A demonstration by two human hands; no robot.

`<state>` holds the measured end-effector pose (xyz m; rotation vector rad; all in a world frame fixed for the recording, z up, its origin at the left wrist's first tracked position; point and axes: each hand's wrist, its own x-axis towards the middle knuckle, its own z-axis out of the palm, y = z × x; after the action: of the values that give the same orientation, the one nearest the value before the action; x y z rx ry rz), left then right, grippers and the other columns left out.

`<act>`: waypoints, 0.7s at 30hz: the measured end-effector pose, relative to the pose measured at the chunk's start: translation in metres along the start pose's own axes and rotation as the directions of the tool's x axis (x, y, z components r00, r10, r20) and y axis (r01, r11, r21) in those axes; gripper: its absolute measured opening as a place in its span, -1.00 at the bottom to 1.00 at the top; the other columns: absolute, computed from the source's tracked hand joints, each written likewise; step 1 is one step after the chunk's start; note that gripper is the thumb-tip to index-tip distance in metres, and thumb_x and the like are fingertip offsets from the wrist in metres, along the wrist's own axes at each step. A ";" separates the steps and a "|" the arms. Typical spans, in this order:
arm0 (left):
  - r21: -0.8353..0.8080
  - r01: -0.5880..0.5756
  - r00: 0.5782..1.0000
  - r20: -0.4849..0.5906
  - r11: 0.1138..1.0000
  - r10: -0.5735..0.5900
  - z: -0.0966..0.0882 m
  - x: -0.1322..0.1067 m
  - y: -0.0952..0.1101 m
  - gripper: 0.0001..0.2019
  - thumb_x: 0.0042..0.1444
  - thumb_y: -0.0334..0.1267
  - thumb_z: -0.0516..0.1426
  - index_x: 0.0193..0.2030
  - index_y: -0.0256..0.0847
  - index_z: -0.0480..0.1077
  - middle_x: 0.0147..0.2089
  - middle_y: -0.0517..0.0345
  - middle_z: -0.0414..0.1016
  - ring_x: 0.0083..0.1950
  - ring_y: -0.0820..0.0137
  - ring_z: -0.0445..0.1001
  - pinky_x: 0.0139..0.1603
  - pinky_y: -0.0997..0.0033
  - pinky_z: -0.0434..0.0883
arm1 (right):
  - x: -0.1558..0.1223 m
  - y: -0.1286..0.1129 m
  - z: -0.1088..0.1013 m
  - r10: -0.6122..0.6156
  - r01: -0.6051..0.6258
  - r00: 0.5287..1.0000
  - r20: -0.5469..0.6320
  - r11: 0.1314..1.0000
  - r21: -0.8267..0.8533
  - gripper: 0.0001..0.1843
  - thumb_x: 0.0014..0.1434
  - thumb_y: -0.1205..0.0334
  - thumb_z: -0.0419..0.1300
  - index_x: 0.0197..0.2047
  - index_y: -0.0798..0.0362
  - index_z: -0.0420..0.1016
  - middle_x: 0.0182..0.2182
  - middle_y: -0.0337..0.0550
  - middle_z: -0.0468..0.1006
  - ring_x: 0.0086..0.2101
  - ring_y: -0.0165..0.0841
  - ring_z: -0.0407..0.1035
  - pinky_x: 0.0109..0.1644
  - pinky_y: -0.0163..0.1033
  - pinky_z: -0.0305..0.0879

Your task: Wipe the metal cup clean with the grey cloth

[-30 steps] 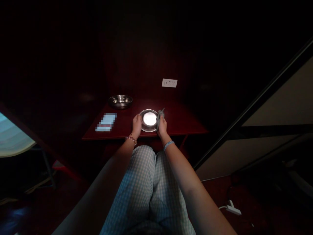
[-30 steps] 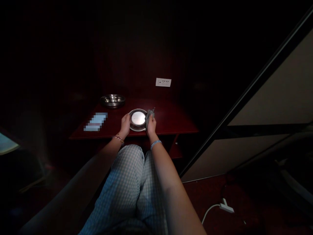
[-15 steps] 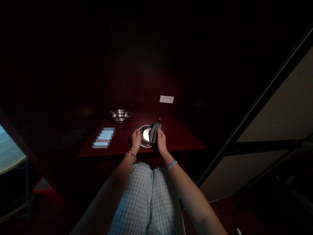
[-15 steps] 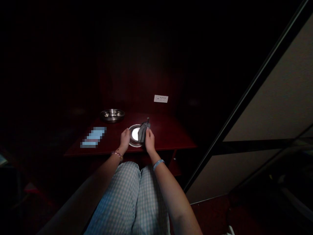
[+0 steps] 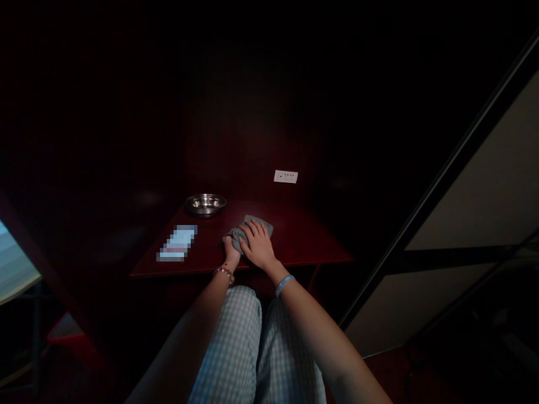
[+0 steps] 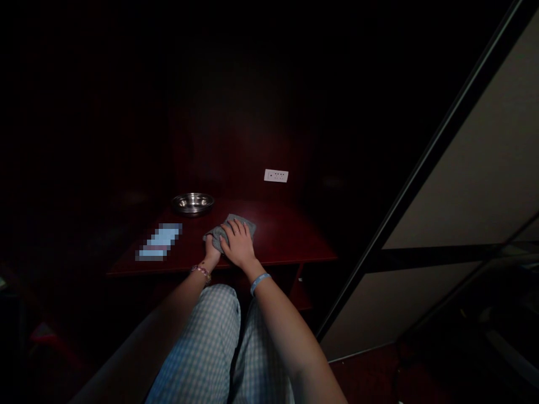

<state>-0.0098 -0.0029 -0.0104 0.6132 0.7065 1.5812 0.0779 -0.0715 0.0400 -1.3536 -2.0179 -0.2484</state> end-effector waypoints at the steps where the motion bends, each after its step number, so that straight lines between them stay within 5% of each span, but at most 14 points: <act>1: 0.047 -0.023 1.000 -0.016 0.999 0.024 0.000 0.001 0.000 -0.88 -0.08 -0.43 0.12 -0.57 -0.19 0.37 -0.55 0.24 0.41 -0.46 0.43 0.38 -0.39 0.49 0.41 | 0.002 0.000 0.002 0.016 -0.016 1.000 0.000 1.000 -0.017 -0.57 0.28 0.13 0.01 0.19 0.00 0.34 0.21 -0.05 0.33 0.25 -0.17 0.06 0.36 0.03 -0.18; 11: 0.323 -0.199 0.976 -0.015 0.925 0.215 0.006 -0.004 0.005 -0.98 -0.12 -0.38 0.22 -0.49 -0.26 0.45 -0.53 0.22 0.45 -0.46 0.45 0.34 -0.34 0.51 0.27 | 0.020 0.008 0.015 0.243 -0.245 0.969 -0.029 0.967 -0.066 -0.60 0.30 0.08 -0.02 0.11 0.06 0.39 0.08 0.05 0.43 0.07 -0.11 0.24 0.17 -0.04 0.11; 16: 0.542 -0.261 0.955 0.023 0.799 0.296 0.007 -0.004 0.007 -0.75 0.11 -0.27 0.02 -0.56 -0.23 0.35 -0.61 0.24 0.35 -0.53 0.47 0.25 -0.40 0.49 0.19 | 0.015 0.008 0.012 0.343 -0.344 0.939 -0.033 0.939 -0.019 -0.57 0.33 0.08 -0.09 0.13 0.07 0.36 0.08 0.04 0.42 0.07 -0.14 0.25 0.13 -0.06 0.18; 21: 0.671 -0.257 0.953 0.056 0.696 0.298 0.007 -0.005 0.007 -0.69 0.14 -0.27 -0.05 -0.62 -0.17 0.25 -0.63 0.20 0.31 -0.56 0.43 0.22 -0.45 0.45 0.14 | -0.003 0.007 0.011 0.365 -0.362 0.923 -0.121 0.931 0.046 -0.51 0.34 0.08 -0.14 0.23 0.09 0.26 0.17 0.05 0.34 0.16 -0.17 0.17 0.24 -0.05 0.10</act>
<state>-0.0089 -0.0077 -0.0005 1.2657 1.3067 1.6013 0.0798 -0.0655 0.0284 -1.6228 -1.6223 -0.1374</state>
